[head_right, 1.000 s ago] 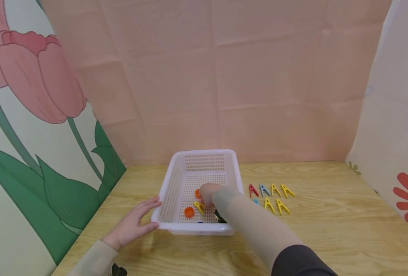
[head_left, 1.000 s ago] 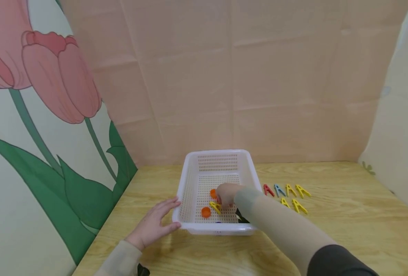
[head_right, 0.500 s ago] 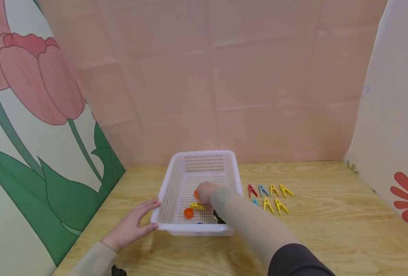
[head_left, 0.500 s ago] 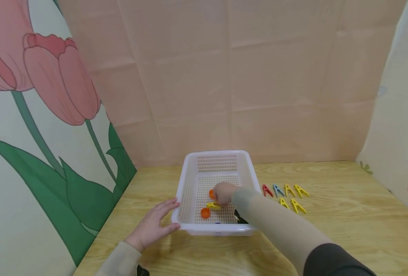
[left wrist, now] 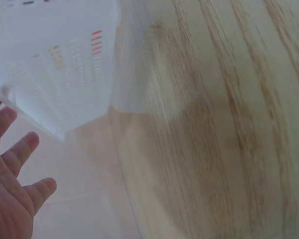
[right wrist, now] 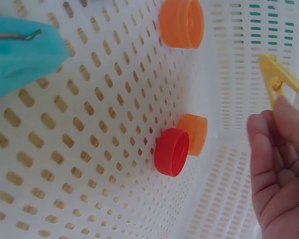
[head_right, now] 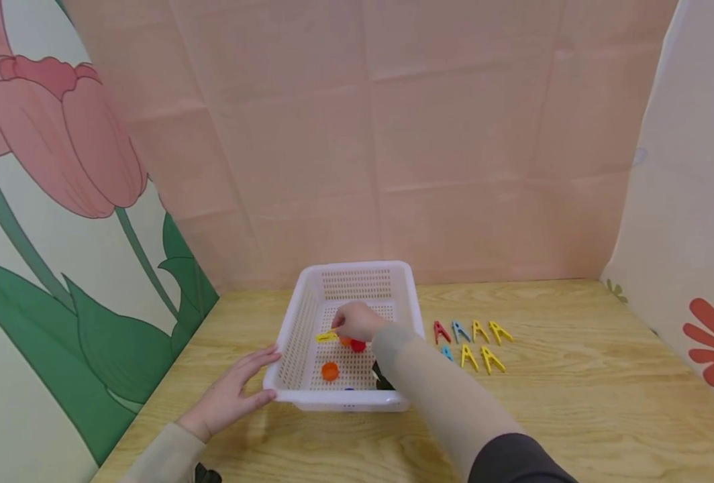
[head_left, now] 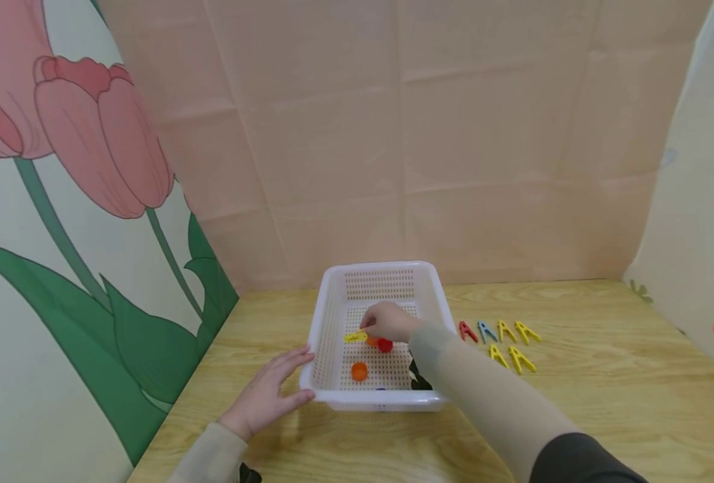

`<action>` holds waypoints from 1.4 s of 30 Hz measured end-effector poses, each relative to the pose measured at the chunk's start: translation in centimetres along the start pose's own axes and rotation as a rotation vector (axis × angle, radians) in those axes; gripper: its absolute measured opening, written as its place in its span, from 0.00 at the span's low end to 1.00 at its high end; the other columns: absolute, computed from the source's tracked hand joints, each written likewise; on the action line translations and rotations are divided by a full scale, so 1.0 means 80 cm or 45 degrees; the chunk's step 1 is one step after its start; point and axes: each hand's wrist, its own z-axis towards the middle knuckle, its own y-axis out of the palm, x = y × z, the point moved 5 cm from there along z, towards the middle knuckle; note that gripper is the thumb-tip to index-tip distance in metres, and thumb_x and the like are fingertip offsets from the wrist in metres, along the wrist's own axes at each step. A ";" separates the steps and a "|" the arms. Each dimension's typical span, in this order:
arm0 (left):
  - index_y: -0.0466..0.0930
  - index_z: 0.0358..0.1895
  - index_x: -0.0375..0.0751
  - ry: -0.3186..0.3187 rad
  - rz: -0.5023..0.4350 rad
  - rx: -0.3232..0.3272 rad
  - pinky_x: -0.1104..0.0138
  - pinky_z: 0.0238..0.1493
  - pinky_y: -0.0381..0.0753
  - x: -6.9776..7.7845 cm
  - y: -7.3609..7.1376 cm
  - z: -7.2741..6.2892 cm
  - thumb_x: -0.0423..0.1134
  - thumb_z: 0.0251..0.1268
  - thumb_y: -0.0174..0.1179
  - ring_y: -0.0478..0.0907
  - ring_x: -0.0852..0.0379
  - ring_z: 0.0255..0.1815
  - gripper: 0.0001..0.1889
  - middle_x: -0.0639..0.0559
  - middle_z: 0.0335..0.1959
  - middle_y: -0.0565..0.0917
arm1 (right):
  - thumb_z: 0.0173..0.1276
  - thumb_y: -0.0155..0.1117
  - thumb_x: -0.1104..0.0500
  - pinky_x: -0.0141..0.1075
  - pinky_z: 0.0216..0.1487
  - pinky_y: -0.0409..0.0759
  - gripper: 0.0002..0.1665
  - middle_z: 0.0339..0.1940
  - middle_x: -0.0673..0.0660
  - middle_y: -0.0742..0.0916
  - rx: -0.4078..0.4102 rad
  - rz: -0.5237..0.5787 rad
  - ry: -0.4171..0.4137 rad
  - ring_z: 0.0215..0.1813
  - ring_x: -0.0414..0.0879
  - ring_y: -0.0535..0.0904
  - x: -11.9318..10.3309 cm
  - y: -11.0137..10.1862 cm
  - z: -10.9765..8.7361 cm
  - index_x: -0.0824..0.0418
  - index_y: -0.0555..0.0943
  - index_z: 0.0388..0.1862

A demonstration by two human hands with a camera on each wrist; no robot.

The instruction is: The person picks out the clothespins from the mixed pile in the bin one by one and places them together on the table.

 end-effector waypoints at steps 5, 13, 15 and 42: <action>0.69 0.68 0.56 -0.009 -0.001 -0.009 0.44 0.69 0.57 0.000 0.000 0.001 0.64 0.59 0.59 0.58 0.49 0.73 0.34 0.59 0.72 0.64 | 0.65 0.67 0.57 0.41 0.49 0.81 0.02 0.35 0.49 0.85 0.054 0.108 -0.023 0.44 0.57 0.81 -0.006 -0.008 -0.001 0.51 0.83 0.36; 0.69 0.68 0.55 -0.021 -0.005 -0.017 0.43 0.69 0.57 0.001 0.000 0.002 0.63 0.60 0.59 0.58 0.49 0.73 0.34 0.59 0.72 0.64 | 0.66 0.66 0.53 0.44 0.52 0.79 0.04 0.36 0.49 0.85 0.103 0.213 -0.077 0.44 0.51 0.80 -0.013 -0.019 -0.002 0.51 0.84 0.38; 0.69 0.68 0.55 -0.023 -0.004 -0.018 0.43 0.69 0.57 0.001 0.000 0.002 0.64 0.60 0.59 0.58 0.49 0.73 0.34 0.59 0.72 0.64 | 0.67 0.65 0.53 0.45 0.52 0.78 0.05 0.36 0.50 0.86 0.106 0.259 -0.096 0.45 0.52 0.79 -0.014 -0.022 -0.001 0.51 0.84 0.38; 0.71 0.67 0.51 0.060 -0.002 0.028 0.43 0.66 0.61 0.004 -0.002 0.002 0.60 0.59 0.62 0.61 0.47 0.71 0.34 0.58 0.71 0.66 | 0.69 0.63 0.52 0.43 0.52 0.75 0.12 0.42 0.55 0.85 0.271 0.526 -0.149 0.47 0.53 0.78 -0.030 -0.086 -0.023 0.57 0.82 0.45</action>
